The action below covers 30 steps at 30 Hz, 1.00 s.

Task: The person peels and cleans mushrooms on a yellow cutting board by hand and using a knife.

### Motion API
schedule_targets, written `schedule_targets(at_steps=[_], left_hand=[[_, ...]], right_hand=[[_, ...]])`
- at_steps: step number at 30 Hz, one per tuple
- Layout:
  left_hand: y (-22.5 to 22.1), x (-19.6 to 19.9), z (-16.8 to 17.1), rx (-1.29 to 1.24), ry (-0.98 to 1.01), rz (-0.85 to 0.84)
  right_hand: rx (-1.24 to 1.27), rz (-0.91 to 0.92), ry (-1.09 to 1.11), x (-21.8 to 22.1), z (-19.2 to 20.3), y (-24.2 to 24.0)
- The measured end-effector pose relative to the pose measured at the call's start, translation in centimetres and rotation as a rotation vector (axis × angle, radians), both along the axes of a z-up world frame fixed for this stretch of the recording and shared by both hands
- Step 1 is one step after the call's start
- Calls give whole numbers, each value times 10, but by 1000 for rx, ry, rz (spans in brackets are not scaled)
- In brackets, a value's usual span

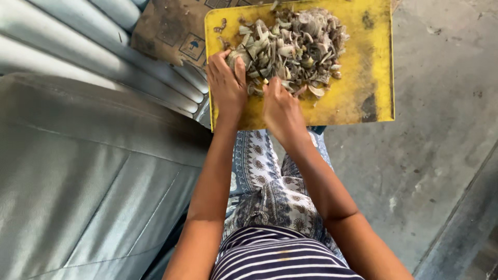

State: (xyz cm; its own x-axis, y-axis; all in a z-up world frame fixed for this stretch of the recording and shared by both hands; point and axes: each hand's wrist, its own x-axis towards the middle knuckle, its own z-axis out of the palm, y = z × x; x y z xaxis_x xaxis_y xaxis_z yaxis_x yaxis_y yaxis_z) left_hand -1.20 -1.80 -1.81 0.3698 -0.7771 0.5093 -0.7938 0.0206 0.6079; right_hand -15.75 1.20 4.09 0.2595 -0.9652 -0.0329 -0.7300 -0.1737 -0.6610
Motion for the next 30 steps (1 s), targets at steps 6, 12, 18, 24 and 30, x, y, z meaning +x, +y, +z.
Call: schedule_targets(at_steps=[6, 12, 18, 24, 30], left_hand=[[0, 0, -5, 0, 47, 2], [-16, 7, -33, -2, 43, 18], [-12, 2, -24, -9, -3, 66], [3, 3, -1, -117, 50, -1], [-5, -1, -4, -70, 37, 54]], right_hand=[[-32, 0, -35, -1, 1, 5], [-80, 6, 97, 7, -30, -4], [-51, -27, 278, 31, -36, -16], [25, -18, 293, 50, -21, -36], [69, 23, 318, 25, -10, -35]])
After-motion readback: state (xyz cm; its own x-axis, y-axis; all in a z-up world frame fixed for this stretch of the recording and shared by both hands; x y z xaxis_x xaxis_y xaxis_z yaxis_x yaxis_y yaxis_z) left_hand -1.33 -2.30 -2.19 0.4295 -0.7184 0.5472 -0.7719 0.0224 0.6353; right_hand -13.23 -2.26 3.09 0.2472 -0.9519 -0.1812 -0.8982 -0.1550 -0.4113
